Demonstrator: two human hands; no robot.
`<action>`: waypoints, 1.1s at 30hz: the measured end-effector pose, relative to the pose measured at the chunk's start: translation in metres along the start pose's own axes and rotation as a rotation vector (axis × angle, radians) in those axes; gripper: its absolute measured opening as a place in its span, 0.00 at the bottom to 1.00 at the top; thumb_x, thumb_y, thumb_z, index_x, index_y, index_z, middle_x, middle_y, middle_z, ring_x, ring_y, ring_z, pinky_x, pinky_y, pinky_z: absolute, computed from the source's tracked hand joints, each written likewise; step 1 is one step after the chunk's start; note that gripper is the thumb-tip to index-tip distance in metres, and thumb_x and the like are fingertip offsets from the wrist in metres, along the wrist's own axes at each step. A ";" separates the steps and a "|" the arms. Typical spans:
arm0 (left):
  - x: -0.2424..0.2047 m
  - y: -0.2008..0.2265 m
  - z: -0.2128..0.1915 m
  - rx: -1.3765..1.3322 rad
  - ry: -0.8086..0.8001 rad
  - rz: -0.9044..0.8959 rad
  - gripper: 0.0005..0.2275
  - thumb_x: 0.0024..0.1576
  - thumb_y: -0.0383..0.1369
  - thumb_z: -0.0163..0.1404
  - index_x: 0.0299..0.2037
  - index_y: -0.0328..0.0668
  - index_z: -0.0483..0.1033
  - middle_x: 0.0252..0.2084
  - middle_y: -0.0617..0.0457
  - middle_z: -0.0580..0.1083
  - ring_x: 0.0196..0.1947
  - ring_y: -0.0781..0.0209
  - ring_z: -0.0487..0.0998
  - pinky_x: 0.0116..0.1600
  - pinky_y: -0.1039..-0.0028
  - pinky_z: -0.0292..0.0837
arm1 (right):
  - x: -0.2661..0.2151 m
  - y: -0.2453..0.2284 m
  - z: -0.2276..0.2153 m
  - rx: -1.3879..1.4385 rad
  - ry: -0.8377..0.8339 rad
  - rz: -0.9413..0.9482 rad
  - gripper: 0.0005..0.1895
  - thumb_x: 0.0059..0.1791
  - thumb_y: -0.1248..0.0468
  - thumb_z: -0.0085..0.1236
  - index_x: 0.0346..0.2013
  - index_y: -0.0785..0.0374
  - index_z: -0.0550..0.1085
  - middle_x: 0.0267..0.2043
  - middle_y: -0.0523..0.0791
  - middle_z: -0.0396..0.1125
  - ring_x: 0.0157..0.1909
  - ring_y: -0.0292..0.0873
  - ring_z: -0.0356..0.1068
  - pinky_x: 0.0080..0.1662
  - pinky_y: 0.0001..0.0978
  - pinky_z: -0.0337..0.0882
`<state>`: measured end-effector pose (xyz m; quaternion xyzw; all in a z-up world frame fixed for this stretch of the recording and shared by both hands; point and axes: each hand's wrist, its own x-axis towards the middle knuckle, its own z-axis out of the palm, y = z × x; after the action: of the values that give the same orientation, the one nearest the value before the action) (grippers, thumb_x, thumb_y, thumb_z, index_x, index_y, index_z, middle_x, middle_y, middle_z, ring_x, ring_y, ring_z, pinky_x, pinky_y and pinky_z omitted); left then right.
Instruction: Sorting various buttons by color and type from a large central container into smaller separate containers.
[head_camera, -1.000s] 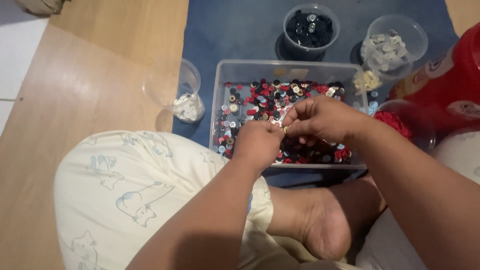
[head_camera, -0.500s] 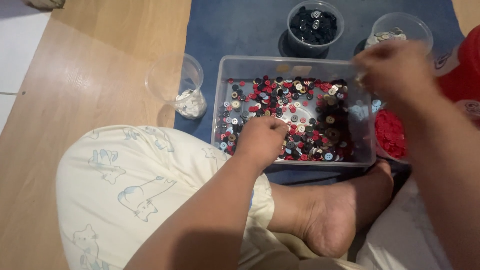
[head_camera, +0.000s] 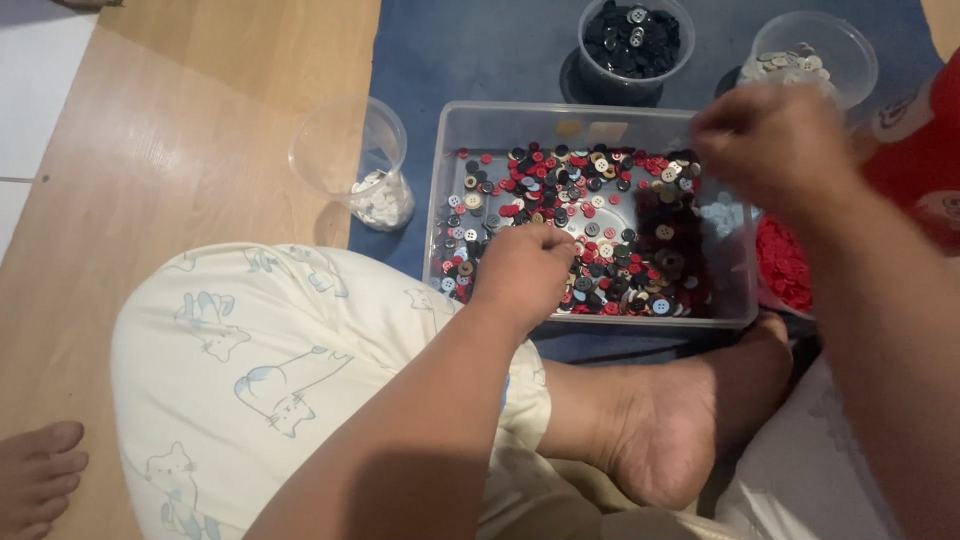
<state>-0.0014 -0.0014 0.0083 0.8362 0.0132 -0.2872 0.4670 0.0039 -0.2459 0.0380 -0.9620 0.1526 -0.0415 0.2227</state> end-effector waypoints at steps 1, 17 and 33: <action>0.000 0.000 0.000 -0.001 0.003 -0.001 0.11 0.58 0.34 0.50 0.43 0.44 0.85 0.35 0.55 0.81 0.35 0.62 0.80 0.45 0.71 0.76 | 0.002 0.003 0.012 0.000 -0.001 -0.003 0.12 0.51 0.70 0.64 0.50 0.63 0.81 0.44 0.53 0.76 0.38 0.48 0.76 0.41 0.41 0.77; 0.000 -0.004 -0.001 0.050 -0.039 0.026 0.13 0.61 0.34 0.48 0.50 0.50 0.84 0.46 0.52 0.82 0.57 0.50 0.80 0.60 0.59 0.74 | -0.008 0.019 0.084 -0.192 -0.423 -0.051 0.11 0.47 0.55 0.64 0.42 0.52 0.84 0.38 0.47 0.79 0.49 0.55 0.77 0.52 0.49 0.75; 0.002 -0.005 0.002 0.061 -0.058 0.038 0.11 0.55 0.38 0.53 0.42 0.48 0.86 0.42 0.49 0.83 0.57 0.46 0.80 0.60 0.60 0.74 | -0.019 -0.023 0.068 0.701 -0.631 0.198 0.04 0.41 0.70 0.62 0.27 0.71 0.77 0.21 0.55 0.71 0.20 0.48 0.70 0.24 0.38 0.71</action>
<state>-0.0020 -0.0008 0.0025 0.8416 -0.0248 -0.3027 0.4466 0.0019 -0.1914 -0.0131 -0.7755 0.1451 0.2248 0.5718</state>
